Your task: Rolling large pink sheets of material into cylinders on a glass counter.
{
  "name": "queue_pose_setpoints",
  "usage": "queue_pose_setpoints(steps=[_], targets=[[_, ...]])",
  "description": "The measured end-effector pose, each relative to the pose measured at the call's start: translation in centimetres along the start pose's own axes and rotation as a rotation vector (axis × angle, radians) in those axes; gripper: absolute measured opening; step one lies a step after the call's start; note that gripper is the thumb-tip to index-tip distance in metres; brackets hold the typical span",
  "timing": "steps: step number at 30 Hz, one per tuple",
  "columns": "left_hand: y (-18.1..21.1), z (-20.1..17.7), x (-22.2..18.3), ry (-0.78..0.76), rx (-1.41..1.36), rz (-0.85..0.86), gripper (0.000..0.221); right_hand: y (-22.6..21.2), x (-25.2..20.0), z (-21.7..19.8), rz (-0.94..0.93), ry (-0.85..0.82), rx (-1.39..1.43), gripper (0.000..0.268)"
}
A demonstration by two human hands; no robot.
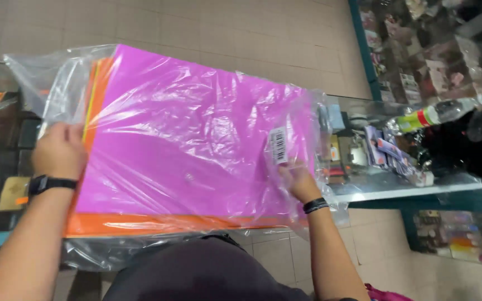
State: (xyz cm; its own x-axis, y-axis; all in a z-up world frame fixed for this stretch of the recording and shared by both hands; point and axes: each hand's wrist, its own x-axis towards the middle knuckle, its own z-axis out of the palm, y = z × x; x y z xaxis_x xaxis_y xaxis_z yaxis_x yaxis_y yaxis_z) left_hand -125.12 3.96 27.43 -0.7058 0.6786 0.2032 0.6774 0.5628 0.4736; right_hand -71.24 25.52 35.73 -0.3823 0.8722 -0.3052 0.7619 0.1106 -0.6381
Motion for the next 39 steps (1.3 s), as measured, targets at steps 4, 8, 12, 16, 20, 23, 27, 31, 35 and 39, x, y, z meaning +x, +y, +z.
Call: queue_pose_setpoints(steps=[4, 8, 12, 16, 20, 23, 27, 31, 35, 39], targets=[[-7.4, 1.7, -0.2, 0.100, 0.141, 0.032, 0.031, -3.3, -2.8, -0.5, -0.060, -0.168, -0.028, 0.040], [-13.3, 8.3, 1.2, -0.069, -0.129, -0.092, 0.026, 3.8, -2.2, -2.2, 0.100, 0.136, -0.186, 0.007], [6.4, -0.8, -3.4, 0.083, -0.283, 0.260, 0.037, 5.4, -4.9, -5.6, 0.335, 0.102, -0.183, 0.040], [21.7, -1.9, -8.8, -0.010, -0.024, 0.460, 0.033, 6.8, -6.9, -5.9, 0.285, 0.019, -0.128, 0.032], [34.3, 1.4, -15.3, -0.305, -0.205, 0.763, 0.034, 6.7, -8.6, -6.3, 0.176, -0.017, -0.051, 0.075], [41.0, 4.3, -19.7, -0.492, -0.323, 1.073, 0.043, 7.0, -9.3, -6.2, 0.074, -0.033, 0.024, 0.092], [43.7, 10.2, -22.5, -0.664, -0.299, 1.352, 0.039, 10.1, -10.3, -5.5, -0.057, 0.018, 0.170, 0.092], [44.1, 9.5, -21.9, -0.794, -0.230, 1.334, 0.043, 14.0, -11.3, -3.9, -0.051, -0.076, 0.119, 0.106], [43.4, 9.8, -22.6, -0.900, 0.119, 1.179, 0.030, 17.1, -11.1, -1.0, -0.234, 0.207, 0.292, 0.074], [44.8, 10.1, -23.0, -0.654, 0.126, 1.241, 0.061, 16.6, -11.0, -1.6, -0.316, 0.263, 0.331, 0.059]])
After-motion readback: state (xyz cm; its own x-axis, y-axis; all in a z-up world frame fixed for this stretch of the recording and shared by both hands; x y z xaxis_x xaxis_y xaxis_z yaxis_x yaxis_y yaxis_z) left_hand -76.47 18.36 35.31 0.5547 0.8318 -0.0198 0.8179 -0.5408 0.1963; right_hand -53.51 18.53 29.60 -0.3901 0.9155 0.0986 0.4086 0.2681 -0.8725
